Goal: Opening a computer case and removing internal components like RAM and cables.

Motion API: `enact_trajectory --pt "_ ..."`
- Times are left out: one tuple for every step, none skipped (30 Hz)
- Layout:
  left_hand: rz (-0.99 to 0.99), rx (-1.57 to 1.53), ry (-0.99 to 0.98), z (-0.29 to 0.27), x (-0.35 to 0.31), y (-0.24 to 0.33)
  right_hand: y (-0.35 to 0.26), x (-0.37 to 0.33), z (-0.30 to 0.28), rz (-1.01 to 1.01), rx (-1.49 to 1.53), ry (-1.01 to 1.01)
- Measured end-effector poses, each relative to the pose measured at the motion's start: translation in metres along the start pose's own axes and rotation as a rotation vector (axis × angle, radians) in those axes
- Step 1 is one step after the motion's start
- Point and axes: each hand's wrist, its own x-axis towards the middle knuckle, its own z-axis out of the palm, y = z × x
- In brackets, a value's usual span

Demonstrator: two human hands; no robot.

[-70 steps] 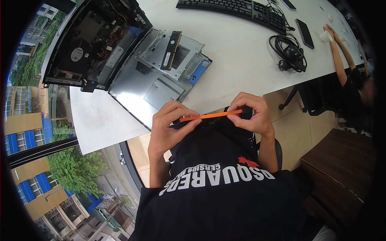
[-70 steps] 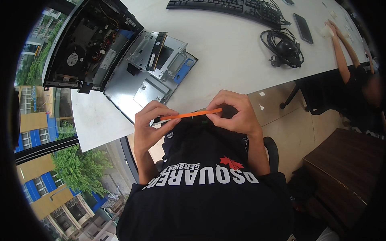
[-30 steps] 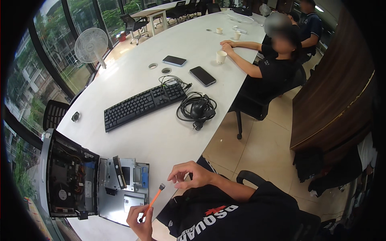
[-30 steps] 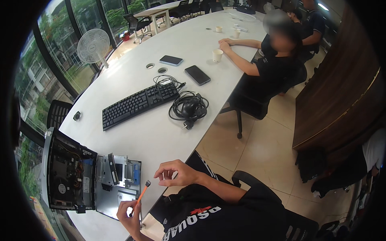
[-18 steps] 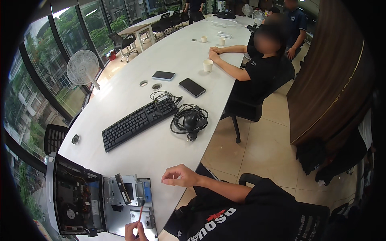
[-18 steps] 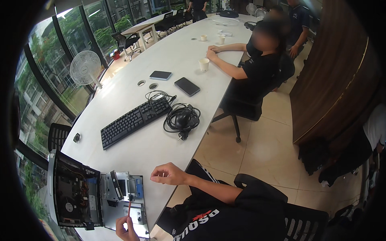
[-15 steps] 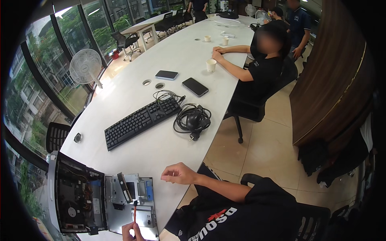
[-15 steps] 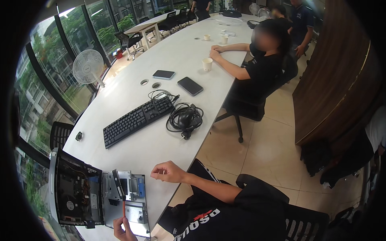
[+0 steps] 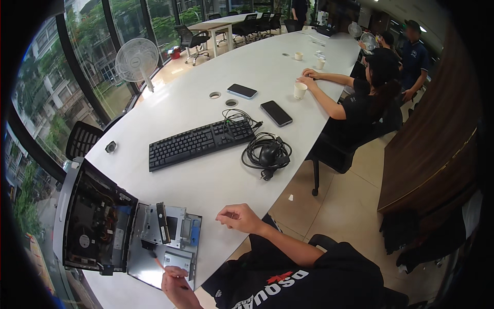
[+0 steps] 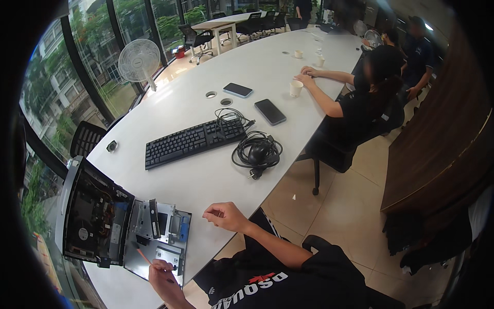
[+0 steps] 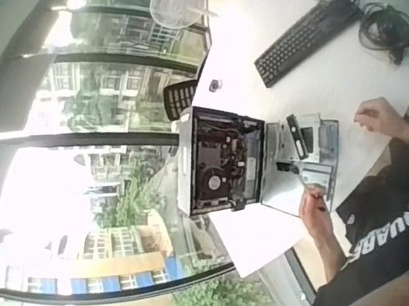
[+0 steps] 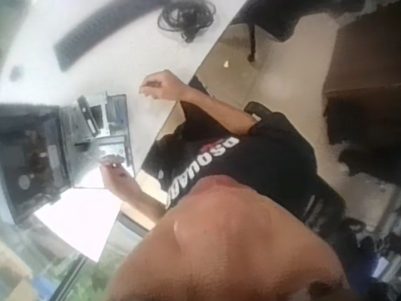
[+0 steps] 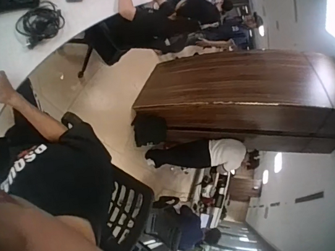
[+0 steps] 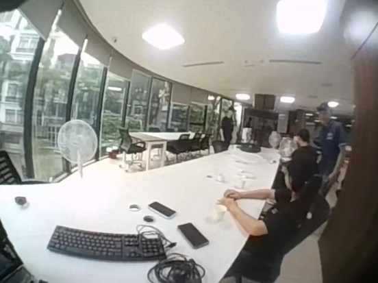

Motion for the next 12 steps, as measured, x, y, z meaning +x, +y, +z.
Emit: enact_trajectory --pt "0.058 -0.081 -0.044 0.016 -0.001 0.005 0.0 0.001 0.002 0.002 0.018 0.001" --pt "0.109 -0.159 -0.106 0.03 -0.001 0.008 0.0 -0.001 -0.001 0.004 0.037 0.021" --pt "0.077 -0.112 -0.145 0.03 -0.002 0.004 0.0 -0.002 -0.003 0.008 0.034 0.024" --pt "0.079 -0.115 -0.135 0.03 -0.004 0.003 0.001 -0.002 -0.002 0.01 0.046 0.029" --pt "0.044 0.018 -0.209 0.031 -0.005 0.002 0.001 -0.002 -0.001 0.012 0.058 0.036" --pt "0.007 0.151 -0.283 0.031 -0.005 0.001 0.001 -0.002 -0.002 0.013 0.056 0.028" --pt "-0.025 0.12 -0.34 0.029 -0.006 -0.002 0.0 -0.002 -0.003 0.015 0.05 0.03" --pt "-0.024 0.12 -0.337 0.029 -0.008 -0.005 0.0 -0.002 -0.003 0.017 0.045 0.034" --pt "-0.079 0.065 -0.327 0.033 -0.012 -0.007 0.0 -0.002 -0.003 0.018 0.044 0.03" --pt "-0.133 0.011 -0.317 0.035 -0.014 -0.008 0.002 -0.001 -0.003 0.025 0.055 0.029" --pt "-0.182 -0.043 -0.328 0.033 -0.012 -0.007 0.003 -0.001 -0.002 0.031 0.065 0.03" --pt "-0.183 -0.045 -0.326 0.033 -0.013 -0.007 0.005 -0.001 -0.003 0.029 0.066 0.026"
